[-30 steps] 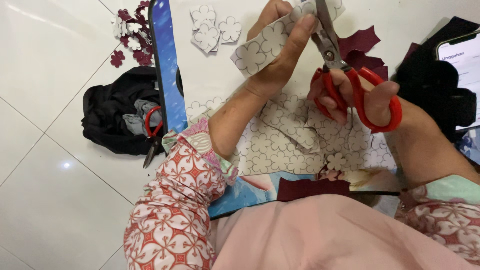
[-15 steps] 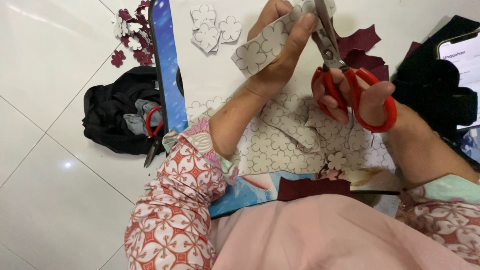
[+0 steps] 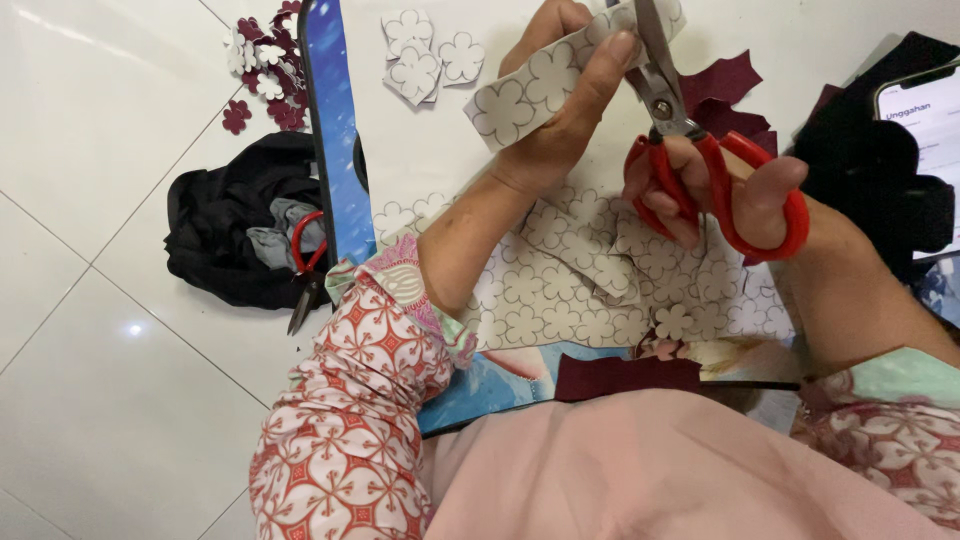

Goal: The person sits at a low table and uses red-handled scissors to cut flower-shaped outlines from a sheet of white paper. They rotate the paper and trim along the drawn lines, placing finished cutouts on the table.

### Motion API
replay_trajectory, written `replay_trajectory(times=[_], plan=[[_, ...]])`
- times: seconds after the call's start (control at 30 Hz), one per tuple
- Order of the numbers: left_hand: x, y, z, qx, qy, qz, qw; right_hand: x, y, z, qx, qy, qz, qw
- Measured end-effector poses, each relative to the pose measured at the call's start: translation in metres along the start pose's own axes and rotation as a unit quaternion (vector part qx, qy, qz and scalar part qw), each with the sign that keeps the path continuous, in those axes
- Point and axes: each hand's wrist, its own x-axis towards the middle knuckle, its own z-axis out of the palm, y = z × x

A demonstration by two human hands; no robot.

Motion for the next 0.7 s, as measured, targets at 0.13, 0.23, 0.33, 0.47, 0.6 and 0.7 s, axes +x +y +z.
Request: replay_trajectory(times=[0.13, 0.23, 0.33, 0.47, 0.6, 0.7], plan=[[-0.013, 0.021, 0.007, 0.105, -0.019, 0.114, 0.988, 0.002, 0.006, 0.001, 0.028, 0.006, -0.005, 1.0], [0.002, 0.042, 0.014, 0.156, 0.053, 0.164, 0.973, 0.004, 0.014, 0.0, 0.041, 0.005, -0.014, 0.999], [0.081, 0.035, 0.001, 0.25, 0.194, 0.189, 0.929, 0.003, 0.021, -0.004, 0.072, -0.018, -0.007, 0.997], [0.14, -0.019, -0.022, 0.123, 0.193, 0.387, 0.893, -0.005, 0.028, -0.009, 0.075, 0.011, 0.062, 0.995], [0.146, -0.037, -0.032, 0.143, 0.195, 0.388, 0.889, -0.006, 0.031, -0.015, 0.07, 0.012, 0.053, 0.996], [0.144, -0.028, -0.029, 0.137, 0.191, 0.389, 0.89, -0.006, 0.029, -0.019, 0.075, 0.008, 0.049, 0.996]])
